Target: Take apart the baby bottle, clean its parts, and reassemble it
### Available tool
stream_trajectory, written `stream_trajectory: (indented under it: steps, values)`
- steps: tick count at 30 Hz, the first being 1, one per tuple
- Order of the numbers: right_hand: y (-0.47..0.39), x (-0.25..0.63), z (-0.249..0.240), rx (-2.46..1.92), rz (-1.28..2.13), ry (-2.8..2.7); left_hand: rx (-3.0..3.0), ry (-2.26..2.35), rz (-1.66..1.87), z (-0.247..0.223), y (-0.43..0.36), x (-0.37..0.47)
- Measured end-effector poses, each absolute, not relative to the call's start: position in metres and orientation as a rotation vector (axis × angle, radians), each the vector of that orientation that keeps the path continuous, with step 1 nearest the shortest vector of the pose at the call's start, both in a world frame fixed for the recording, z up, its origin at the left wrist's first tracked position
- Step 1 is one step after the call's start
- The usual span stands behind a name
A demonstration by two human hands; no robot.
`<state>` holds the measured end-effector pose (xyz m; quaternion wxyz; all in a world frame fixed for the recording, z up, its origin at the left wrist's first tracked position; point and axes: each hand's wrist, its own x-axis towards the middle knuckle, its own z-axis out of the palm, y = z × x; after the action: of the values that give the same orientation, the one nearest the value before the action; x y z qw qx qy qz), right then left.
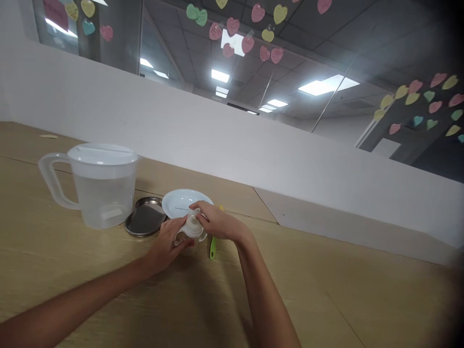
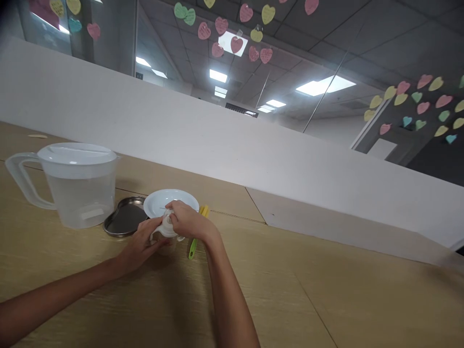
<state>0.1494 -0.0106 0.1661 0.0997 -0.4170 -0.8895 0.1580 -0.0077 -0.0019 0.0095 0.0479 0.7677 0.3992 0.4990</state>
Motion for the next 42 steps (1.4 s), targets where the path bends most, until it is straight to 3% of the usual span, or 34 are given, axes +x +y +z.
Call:
stream_trajectory:
  steps: [8, 21, 27, 33, 37, 42]
  values:
    - [-0.008, 0.147, 0.163, -1.212, 0.409, -2.665, 2.358, 1.225, 1.591, 0.013, -0.003, -0.008]
    - [-0.011, 0.150, 0.172, -1.351, 0.447, -2.550, 2.210, 1.144, 1.413, 0.015, -0.003, -0.008]
    - [-0.007, 0.158, 0.171, -1.313, 0.588, -2.454, 2.291, 1.145, 1.404, 0.010, -0.002, -0.009]
    - [0.003, 0.183, 0.179, -1.525, 0.373, -1.890, 2.274, 1.147, 1.387, 0.006, -0.002, -0.009]
    - [0.010, 0.198, 0.149, -1.674, 0.324, -1.821, 2.235, 1.146, 1.336, 0.007, -0.003, -0.008]
    - [0.006, 0.204, 0.075, -1.808, 0.192, -1.807, 2.204, 1.152, 1.309, 0.009, -0.004, -0.007]
